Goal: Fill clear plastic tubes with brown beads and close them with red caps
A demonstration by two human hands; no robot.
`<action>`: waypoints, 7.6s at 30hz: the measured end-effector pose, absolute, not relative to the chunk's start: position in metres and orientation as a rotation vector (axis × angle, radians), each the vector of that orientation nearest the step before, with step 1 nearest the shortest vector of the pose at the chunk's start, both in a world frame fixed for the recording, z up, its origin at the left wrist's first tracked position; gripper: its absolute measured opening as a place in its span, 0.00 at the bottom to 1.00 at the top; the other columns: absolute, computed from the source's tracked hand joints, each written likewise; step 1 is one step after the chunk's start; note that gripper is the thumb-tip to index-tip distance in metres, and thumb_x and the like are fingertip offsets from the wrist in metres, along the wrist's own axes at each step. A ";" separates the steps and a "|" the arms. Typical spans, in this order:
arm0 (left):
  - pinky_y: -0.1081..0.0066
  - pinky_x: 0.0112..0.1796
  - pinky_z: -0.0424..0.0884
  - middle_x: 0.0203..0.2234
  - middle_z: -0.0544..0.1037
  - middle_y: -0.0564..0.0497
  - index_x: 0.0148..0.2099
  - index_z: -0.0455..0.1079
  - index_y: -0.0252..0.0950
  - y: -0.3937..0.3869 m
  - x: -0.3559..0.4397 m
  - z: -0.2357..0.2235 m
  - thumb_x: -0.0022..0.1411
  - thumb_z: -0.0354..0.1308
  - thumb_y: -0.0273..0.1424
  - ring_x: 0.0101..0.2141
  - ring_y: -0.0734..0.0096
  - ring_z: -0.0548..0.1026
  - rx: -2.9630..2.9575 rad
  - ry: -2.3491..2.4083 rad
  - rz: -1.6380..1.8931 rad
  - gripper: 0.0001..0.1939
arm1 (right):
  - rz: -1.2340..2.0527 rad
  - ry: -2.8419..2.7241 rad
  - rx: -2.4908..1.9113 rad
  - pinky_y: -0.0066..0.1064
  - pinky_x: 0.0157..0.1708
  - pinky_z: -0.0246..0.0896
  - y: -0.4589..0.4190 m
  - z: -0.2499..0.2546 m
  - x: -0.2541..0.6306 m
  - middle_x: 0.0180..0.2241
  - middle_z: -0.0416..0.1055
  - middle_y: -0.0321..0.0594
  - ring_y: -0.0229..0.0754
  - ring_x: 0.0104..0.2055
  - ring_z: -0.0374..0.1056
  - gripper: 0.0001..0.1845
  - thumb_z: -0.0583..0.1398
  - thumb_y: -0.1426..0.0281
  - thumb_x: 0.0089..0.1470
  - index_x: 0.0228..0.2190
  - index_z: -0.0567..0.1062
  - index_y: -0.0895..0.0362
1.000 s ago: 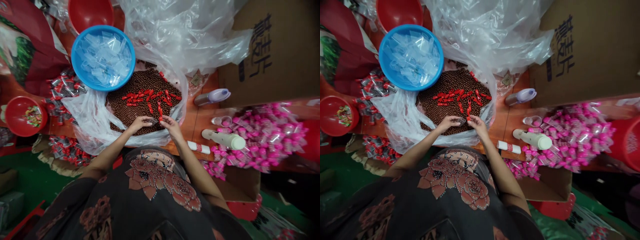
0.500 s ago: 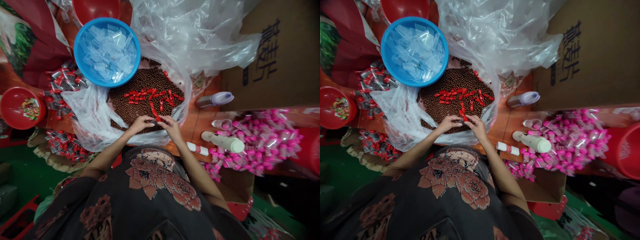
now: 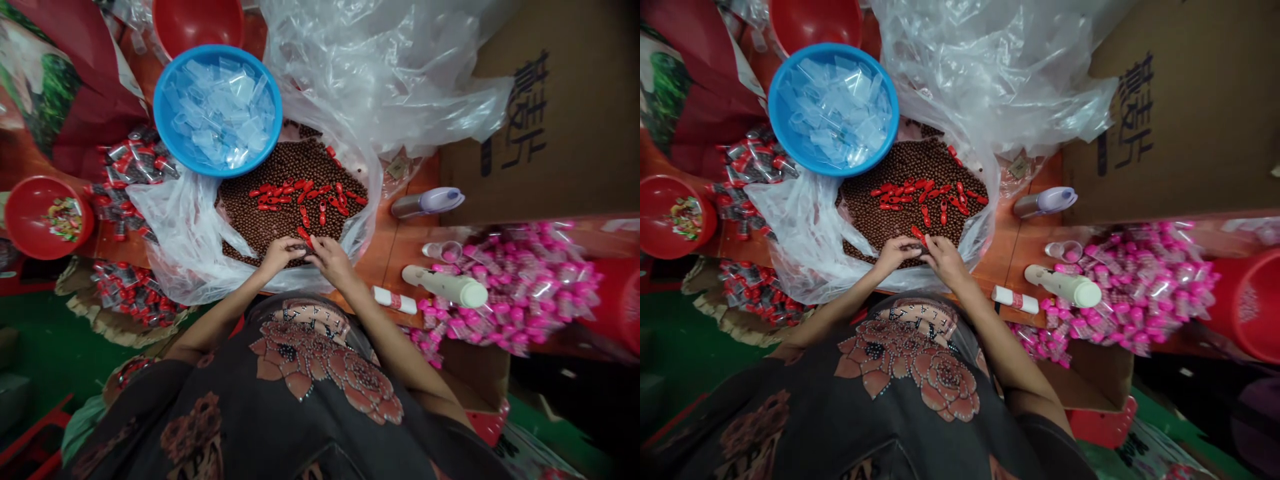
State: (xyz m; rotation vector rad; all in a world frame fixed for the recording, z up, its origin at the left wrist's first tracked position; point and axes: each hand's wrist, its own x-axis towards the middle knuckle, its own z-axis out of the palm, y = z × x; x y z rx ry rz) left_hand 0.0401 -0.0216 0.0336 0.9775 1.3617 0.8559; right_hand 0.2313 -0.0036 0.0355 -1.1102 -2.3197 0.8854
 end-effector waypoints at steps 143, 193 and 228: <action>0.68 0.43 0.70 0.39 0.77 0.48 0.48 0.76 0.39 -0.009 -0.047 0.035 0.58 0.60 0.36 0.39 0.67 0.75 1.264 1.439 0.596 0.16 | 1.805 -1.358 -1.337 0.28 0.28 0.64 0.016 0.015 0.141 0.29 0.72 0.34 0.36 0.27 0.65 0.19 0.62 0.58 0.49 0.41 0.76 0.54; 0.69 0.33 0.74 0.30 0.79 0.49 0.39 0.73 0.30 0.034 0.007 -0.038 0.44 0.71 0.32 0.30 0.73 0.76 0.613 1.128 0.697 0.20 | 1.421 -1.127 -1.751 0.34 0.36 0.69 0.012 -0.032 0.220 0.46 0.73 0.45 0.38 0.35 0.69 0.23 0.55 0.61 0.52 0.47 0.73 0.57; 0.65 0.42 0.72 0.42 0.80 0.44 0.50 0.75 0.32 0.013 0.010 0.045 0.48 0.69 0.31 0.39 0.66 0.77 0.631 1.025 0.742 0.25 | 1.744 -1.393 -1.346 0.32 0.35 0.65 0.032 0.061 0.220 0.36 0.74 0.36 0.38 0.33 0.67 0.22 0.63 0.60 0.52 0.48 0.73 0.51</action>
